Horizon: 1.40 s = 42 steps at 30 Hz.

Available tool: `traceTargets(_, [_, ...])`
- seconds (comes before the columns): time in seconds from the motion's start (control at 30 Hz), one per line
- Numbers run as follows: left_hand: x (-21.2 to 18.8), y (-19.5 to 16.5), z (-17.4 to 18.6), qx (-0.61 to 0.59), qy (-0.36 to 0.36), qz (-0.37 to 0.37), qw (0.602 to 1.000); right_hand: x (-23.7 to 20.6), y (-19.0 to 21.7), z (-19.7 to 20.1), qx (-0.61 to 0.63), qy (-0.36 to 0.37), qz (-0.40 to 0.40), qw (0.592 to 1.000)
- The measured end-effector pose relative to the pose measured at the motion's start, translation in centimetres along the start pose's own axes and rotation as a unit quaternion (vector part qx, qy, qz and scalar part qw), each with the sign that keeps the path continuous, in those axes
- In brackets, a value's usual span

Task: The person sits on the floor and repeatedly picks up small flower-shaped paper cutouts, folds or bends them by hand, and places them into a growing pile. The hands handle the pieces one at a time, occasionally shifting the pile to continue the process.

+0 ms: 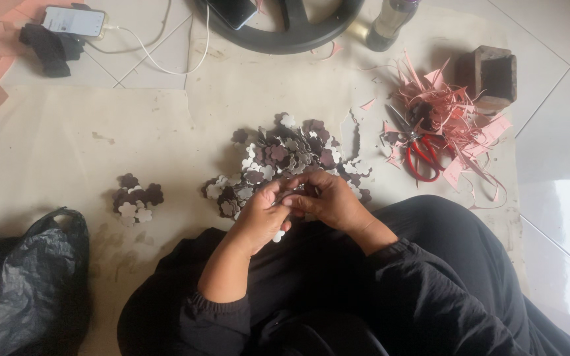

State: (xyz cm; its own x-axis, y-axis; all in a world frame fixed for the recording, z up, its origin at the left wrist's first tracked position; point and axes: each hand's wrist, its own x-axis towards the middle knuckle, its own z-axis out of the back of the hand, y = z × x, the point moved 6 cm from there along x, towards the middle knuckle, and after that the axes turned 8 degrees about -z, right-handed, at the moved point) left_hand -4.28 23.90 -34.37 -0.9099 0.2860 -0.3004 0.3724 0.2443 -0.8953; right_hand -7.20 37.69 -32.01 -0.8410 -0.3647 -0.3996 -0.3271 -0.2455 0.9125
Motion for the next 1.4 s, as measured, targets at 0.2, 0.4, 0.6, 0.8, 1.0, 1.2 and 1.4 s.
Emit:
traceTargets(0.2, [0.0, -0.4, 0.2, -0.036, -0.018, -0.001, 0.999, 0.8, -2.4, 2.1, 0.095, -0.028, -0.074, 0.992])
traceTargets(0.4, [0.4, -0.1, 1.2, -0.237, -0.086, -0.002, 0.968, 0.8, -2.1, 2.3, 0.367, 0.049, -0.028, 0.929])
traceTargets(0.6, [1.5, 1.3, 2.8, -0.340, -0.164, -0.062, 0.924, -0.1, -0.5, 0.5, 0.153, 0.036, -0.014, 0.987])
traceTargets(0.8, [1.0, 1.4, 2.8, -0.365, -0.174, -0.053, 0.913, -3.0, 3.8, -2.4, -0.207, -0.016, 0.233, 0.950])
traceTargets(1.0, [0.5, 0.7, 2.6, -0.360, -0.165, -0.036, 0.918, -2.7, 4.5, -2.4, -0.271, -0.014, 0.188, 0.944])
traceTargets(1.2, [0.7, 0.9, 2.6, -0.364, -0.127, -0.036, 0.922, -3.0, 5.0, -1.9, -0.247, -0.071, 0.286, 0.923])
traceTargets(1.4, [0.5, 0.1, 1.4, -0.382, -0.050, -0.057, 0.921, -2.3, 3.8, 0.0, -0.237, -0.203, 0.211, 0.926])
